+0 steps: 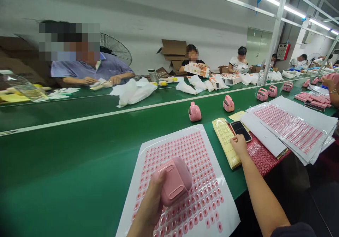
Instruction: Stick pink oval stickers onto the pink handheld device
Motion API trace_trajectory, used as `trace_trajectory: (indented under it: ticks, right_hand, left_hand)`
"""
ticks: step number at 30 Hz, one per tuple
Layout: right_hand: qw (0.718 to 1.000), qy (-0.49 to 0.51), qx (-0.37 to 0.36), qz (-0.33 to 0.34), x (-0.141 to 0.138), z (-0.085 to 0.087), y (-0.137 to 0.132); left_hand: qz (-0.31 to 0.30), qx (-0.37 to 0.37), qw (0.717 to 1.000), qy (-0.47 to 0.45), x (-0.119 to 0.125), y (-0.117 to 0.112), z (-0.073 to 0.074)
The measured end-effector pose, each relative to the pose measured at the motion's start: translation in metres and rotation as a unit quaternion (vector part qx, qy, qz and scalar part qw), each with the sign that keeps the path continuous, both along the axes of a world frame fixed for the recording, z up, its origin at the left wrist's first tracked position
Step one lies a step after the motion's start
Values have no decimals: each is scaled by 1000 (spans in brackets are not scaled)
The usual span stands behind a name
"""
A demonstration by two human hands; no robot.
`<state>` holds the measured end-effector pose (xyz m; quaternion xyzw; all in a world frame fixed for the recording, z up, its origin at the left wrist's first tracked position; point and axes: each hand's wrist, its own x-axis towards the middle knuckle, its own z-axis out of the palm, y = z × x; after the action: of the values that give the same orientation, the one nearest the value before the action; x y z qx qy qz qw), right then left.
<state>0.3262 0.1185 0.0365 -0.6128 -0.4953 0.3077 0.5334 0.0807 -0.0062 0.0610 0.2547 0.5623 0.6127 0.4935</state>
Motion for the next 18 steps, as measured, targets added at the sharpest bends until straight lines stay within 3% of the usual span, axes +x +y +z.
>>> trace_trajectory:
  ticks: [6,13,18]
  right_hand:
    - [989,138,5,59,-7,14,-20]
    - [941,266,-13,209,-86,36,-87]
    - [912,320,-69,249,-117,39,-105]
  left_hand:
    - [31,11,999,27,5,3,1]
    - [7,20,1000,16,5,0,4]
    - [32,39,999,18,9,3,-4]
